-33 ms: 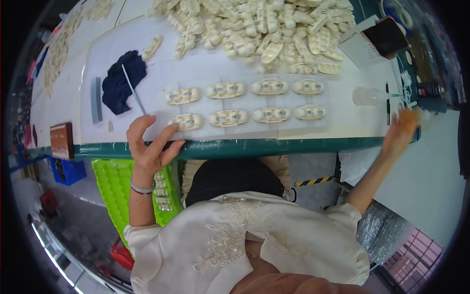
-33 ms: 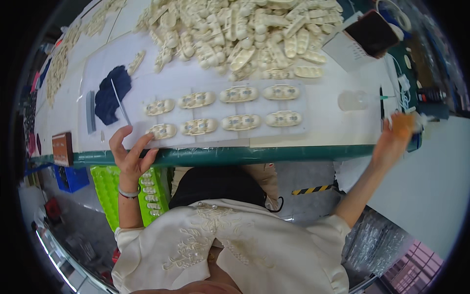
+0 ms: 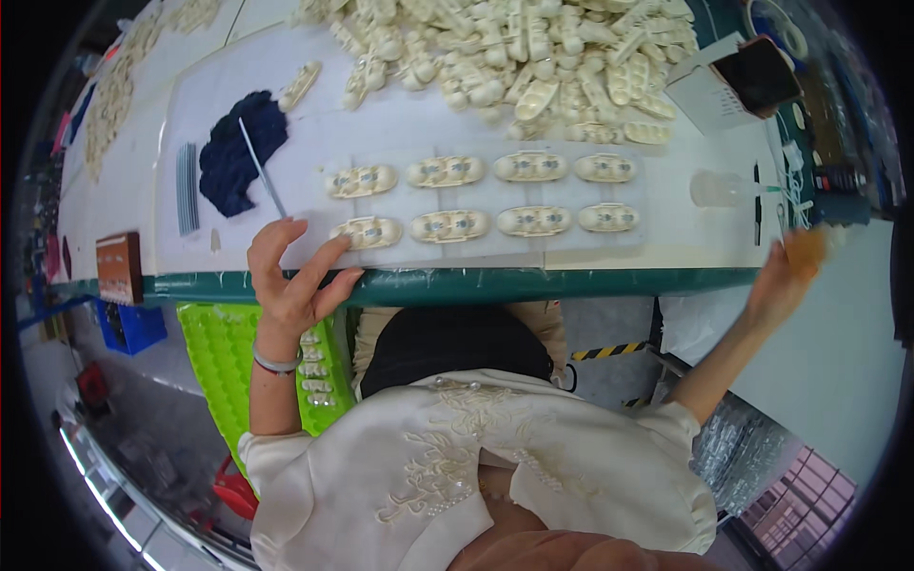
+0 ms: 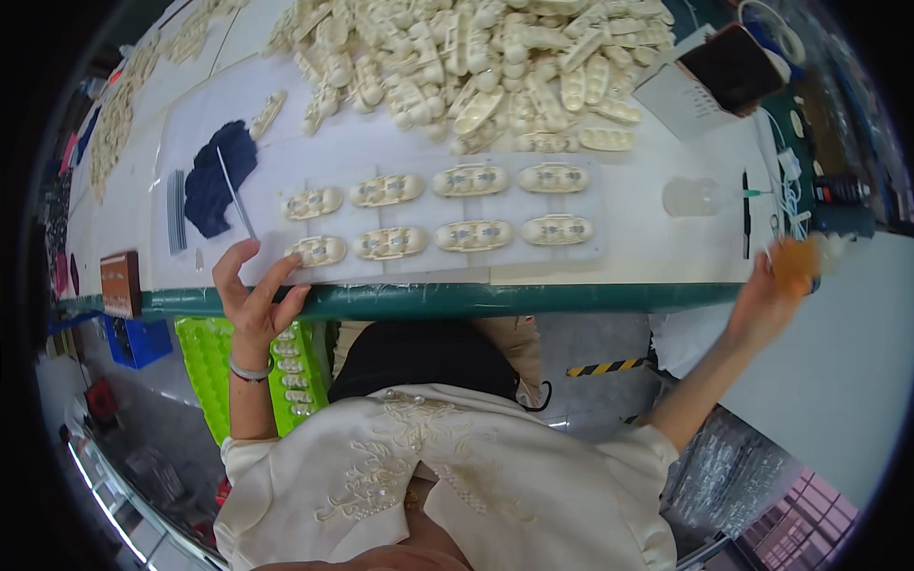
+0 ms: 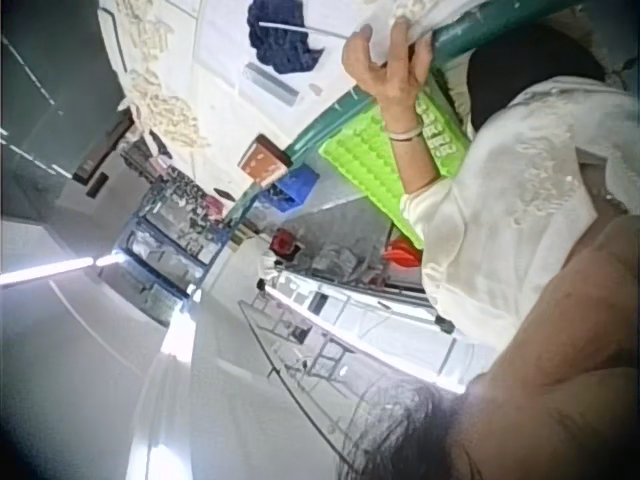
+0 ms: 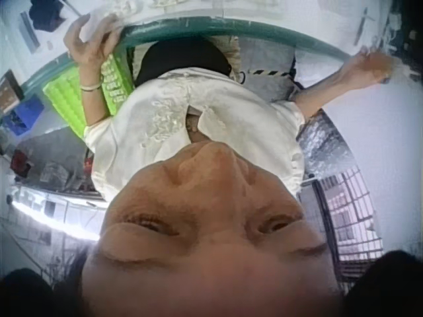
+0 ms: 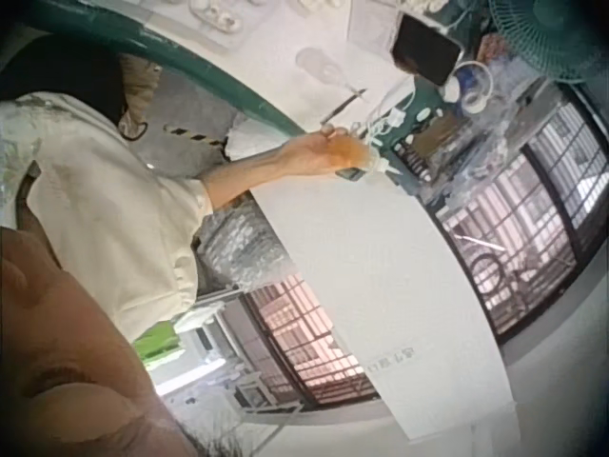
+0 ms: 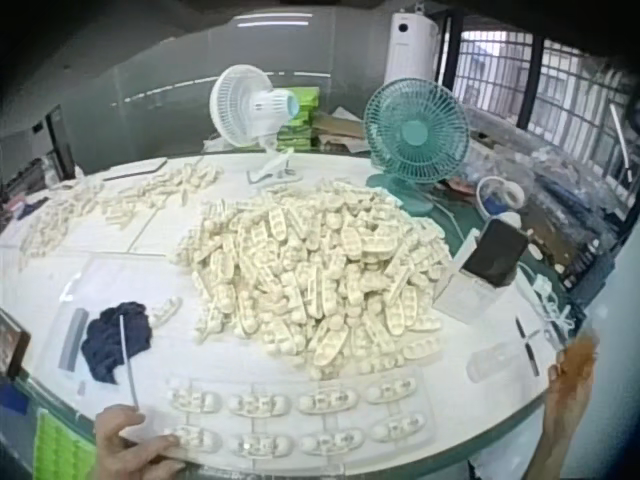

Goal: The recorder is assembling small white plastic components by applying liquid from a bottle and using a metal tool to position them into a jig on a workbench.

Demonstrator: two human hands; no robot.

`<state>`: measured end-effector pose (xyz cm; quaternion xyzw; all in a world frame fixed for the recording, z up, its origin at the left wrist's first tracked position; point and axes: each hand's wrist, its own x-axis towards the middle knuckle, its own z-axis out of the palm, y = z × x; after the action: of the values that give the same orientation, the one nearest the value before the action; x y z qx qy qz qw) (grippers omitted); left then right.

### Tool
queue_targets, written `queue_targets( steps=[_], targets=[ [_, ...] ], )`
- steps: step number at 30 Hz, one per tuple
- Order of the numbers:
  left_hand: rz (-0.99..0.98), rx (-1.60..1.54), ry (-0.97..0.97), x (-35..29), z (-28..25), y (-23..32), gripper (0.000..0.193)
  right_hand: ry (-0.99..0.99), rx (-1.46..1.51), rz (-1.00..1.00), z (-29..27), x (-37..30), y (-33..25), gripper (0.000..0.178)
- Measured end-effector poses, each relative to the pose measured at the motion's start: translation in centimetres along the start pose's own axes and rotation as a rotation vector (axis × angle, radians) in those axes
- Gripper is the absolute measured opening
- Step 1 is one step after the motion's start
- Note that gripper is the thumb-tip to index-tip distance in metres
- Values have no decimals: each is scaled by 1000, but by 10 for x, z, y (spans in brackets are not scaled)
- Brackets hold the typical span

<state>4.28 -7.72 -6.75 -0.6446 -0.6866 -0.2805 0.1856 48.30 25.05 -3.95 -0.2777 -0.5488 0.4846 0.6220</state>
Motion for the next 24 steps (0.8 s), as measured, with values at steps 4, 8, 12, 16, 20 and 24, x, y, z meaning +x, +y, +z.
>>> queue_targets(
  steps=[4,8,12,16,20,24],
  targets=[
    [27,-17,26,3,1,-3,37,-212,416,218,69,-47,-61,52],
    [26,-51,41,4,1,-4,36,-377,806,589,130,-74,-45,55],
    [-33,-56,91,-1,7,1,35,-183,1083,779,189,-82,-18,55],
    [-100,-69,139,-10,14,10,37,-138,1132,917,246,-83,-14,56],
    [-137,-101,138,-12,13,11,38,-333,931,888,266,-84,5,57],
    [-157,-155,173,-17,16,11,37,-367,131,367,292,-109,15,65]
  ],
)
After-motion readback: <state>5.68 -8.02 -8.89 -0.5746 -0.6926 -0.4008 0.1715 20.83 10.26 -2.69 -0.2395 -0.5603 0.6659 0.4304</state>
